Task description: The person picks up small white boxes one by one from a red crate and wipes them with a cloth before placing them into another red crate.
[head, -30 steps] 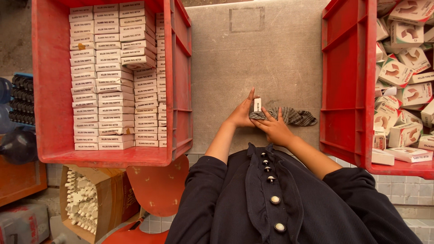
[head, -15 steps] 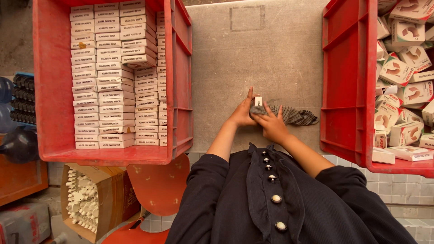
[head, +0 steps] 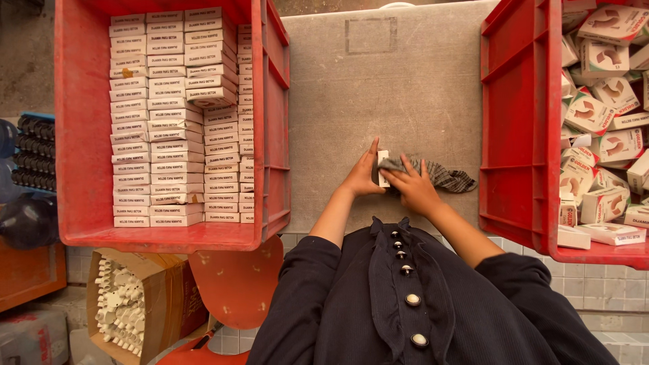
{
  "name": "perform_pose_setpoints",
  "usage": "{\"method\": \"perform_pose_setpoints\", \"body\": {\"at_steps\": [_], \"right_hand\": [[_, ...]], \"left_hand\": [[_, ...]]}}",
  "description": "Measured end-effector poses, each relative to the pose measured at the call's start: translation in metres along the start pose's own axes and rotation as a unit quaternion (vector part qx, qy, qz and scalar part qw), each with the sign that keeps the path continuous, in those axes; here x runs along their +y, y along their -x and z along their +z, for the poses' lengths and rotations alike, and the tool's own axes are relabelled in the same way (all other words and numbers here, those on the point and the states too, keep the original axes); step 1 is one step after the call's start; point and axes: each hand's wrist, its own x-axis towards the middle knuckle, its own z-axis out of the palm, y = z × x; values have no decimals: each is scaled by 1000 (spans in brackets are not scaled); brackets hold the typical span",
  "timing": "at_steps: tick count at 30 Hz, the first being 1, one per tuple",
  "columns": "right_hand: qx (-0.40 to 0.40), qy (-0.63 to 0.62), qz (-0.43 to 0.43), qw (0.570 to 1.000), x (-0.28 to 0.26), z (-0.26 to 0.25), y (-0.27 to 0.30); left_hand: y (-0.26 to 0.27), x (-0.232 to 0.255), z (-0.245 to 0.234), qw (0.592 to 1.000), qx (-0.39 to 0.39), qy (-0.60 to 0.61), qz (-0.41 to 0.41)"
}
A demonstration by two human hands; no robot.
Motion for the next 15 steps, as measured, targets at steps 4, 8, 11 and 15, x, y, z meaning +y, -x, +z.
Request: {"method": "perform_pose_setpoints", "body": {"at_steps": [4, 8, 11, 15], "right_hand": [[38, -7, -36, 999, 3, 12, 27], [2, 26, 35, 999, 6, 17, 36], [-33, -72, 139, 987, 4, 20, 28], [121, -288, 349, 883, -11, 27, 10]], "left_hand": [[4, -7, -4, 1000, 23, -10, 15], [4, -11, -7, 994, 99, 33, -19], [7, -13, -3, 976, 168, 129, -59], [14, -10, 7, 932, 257, 238, -92]]}}
